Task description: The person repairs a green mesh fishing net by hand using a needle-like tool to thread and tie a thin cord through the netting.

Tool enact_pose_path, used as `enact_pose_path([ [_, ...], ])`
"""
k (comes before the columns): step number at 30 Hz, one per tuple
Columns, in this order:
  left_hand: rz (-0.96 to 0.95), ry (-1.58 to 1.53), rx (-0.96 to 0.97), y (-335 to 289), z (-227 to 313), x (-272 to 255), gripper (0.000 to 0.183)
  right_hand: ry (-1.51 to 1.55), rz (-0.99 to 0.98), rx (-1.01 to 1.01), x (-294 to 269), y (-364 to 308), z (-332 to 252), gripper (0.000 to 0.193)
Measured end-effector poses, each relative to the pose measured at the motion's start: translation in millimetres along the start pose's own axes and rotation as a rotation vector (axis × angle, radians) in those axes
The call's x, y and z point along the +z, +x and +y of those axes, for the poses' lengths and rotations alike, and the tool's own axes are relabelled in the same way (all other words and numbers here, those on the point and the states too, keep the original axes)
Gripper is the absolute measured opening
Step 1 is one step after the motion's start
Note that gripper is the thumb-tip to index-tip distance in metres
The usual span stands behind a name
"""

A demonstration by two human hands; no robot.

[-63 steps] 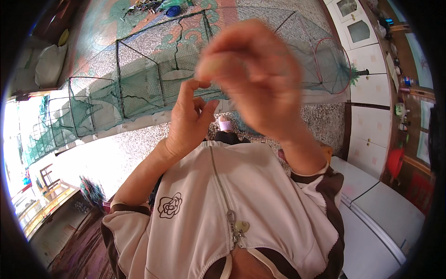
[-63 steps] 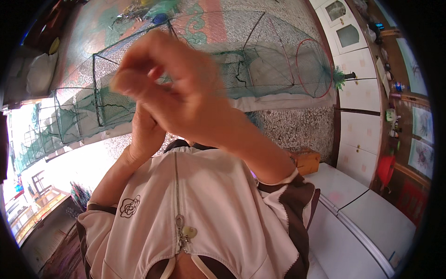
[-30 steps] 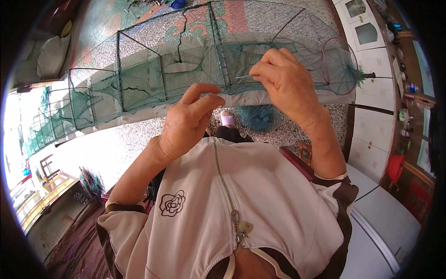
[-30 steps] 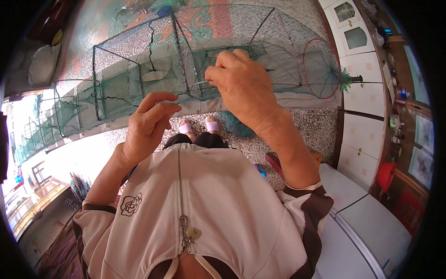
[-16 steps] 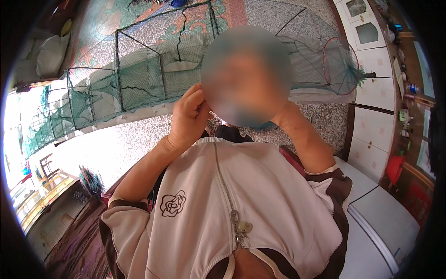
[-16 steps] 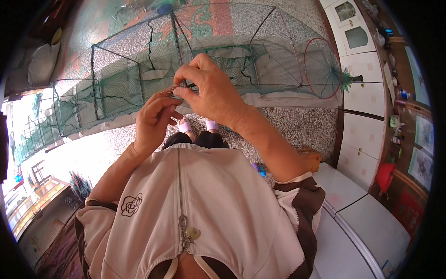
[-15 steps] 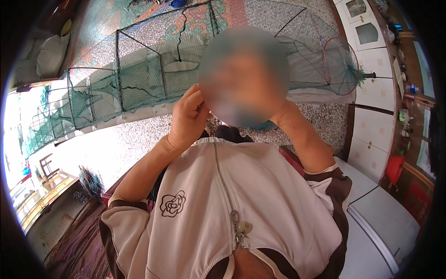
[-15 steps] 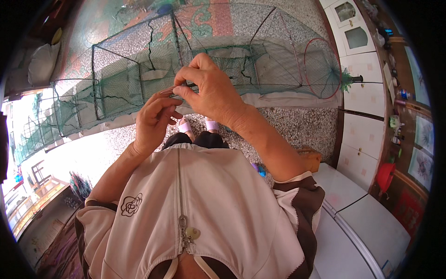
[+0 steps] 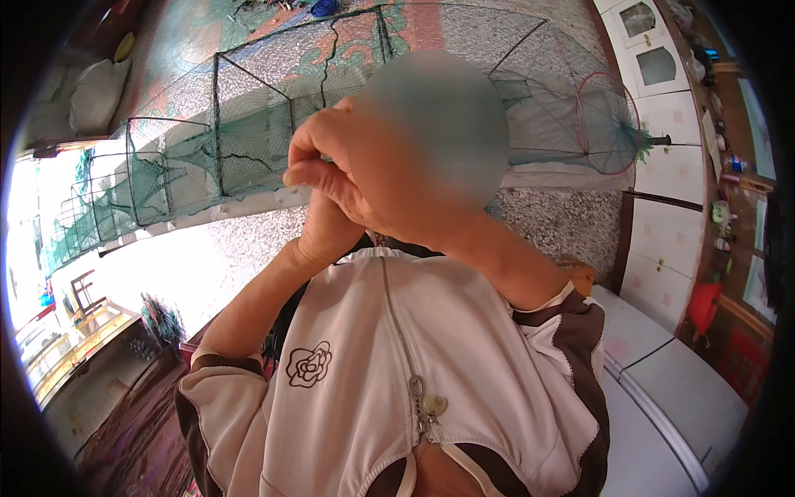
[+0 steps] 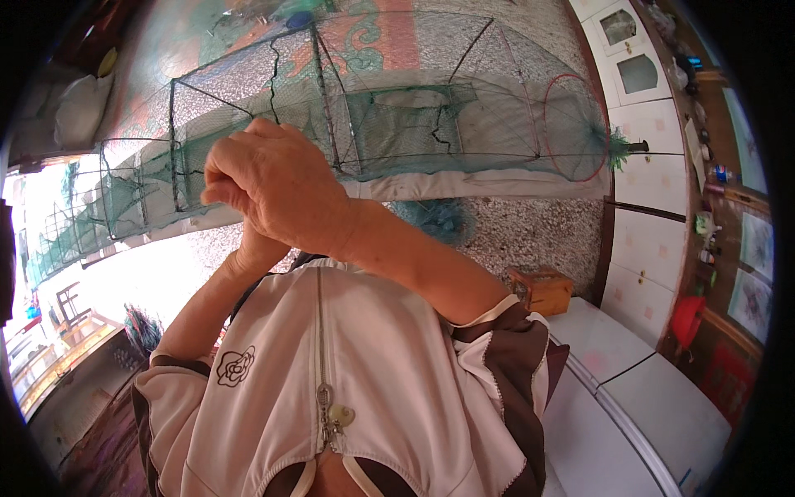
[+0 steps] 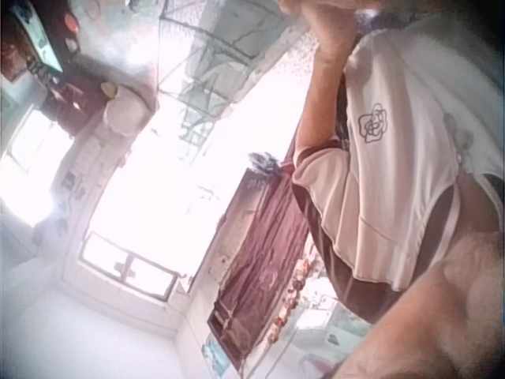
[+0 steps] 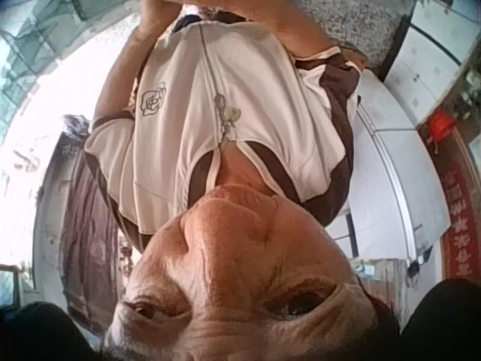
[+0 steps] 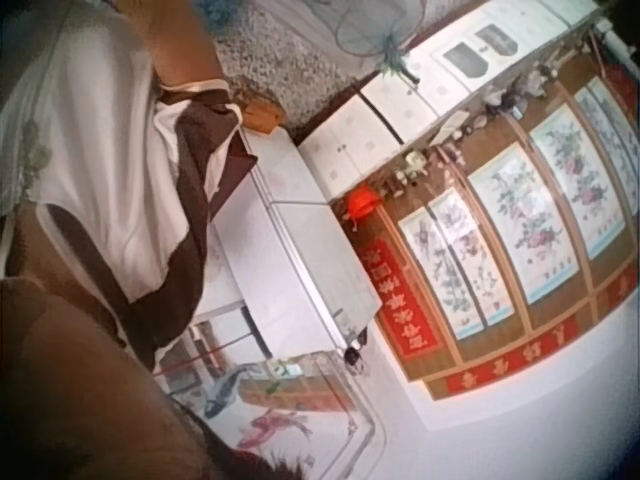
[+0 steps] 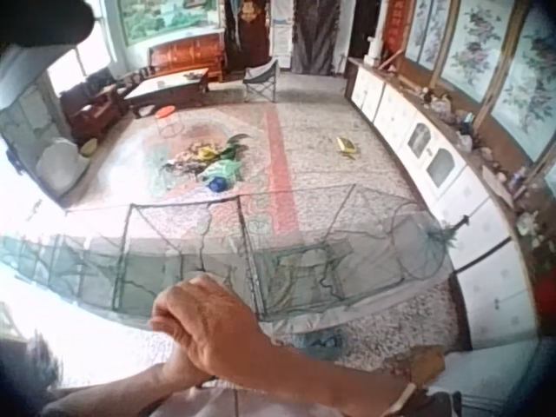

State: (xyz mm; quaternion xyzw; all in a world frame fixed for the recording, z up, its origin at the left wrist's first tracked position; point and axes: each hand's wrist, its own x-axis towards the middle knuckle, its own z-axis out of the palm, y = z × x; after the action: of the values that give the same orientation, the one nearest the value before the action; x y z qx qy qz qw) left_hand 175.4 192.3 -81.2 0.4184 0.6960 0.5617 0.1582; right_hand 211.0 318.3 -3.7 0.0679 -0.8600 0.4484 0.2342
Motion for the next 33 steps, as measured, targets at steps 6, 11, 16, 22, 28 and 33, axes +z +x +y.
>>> enact_pose_path([
  [6,0.013,0.058,-0.070,11,23,2,0.053,0.621,0.308,-0.096,-45,-1,-17,0.016],
  [11,-0.121,0.163,0.093,25,19,16,0.037,0.871,0.213,-0.135,-137,-29,-41,0.016],
  [16,-0.129,-0.009,-0.008,26,7,13,0.026,0.884,0.532,-0.213,-144,-33,-28,0.004],
  [22,-0.199,0.056,0.039,23,7,10,0.019,0.376,0.589,-0.117,-141,-29,-3,0.006],
  [28,-0.243,0.169,0.188,12,17,-1,0.021,-0.290,0.008,0.104,-116,-35,24,0.006],
  [33,-0.192,0.255,0.205,6,11,-4,0.024,-0.447,-0.178,0.102,-98,-39,43,0.006],
])
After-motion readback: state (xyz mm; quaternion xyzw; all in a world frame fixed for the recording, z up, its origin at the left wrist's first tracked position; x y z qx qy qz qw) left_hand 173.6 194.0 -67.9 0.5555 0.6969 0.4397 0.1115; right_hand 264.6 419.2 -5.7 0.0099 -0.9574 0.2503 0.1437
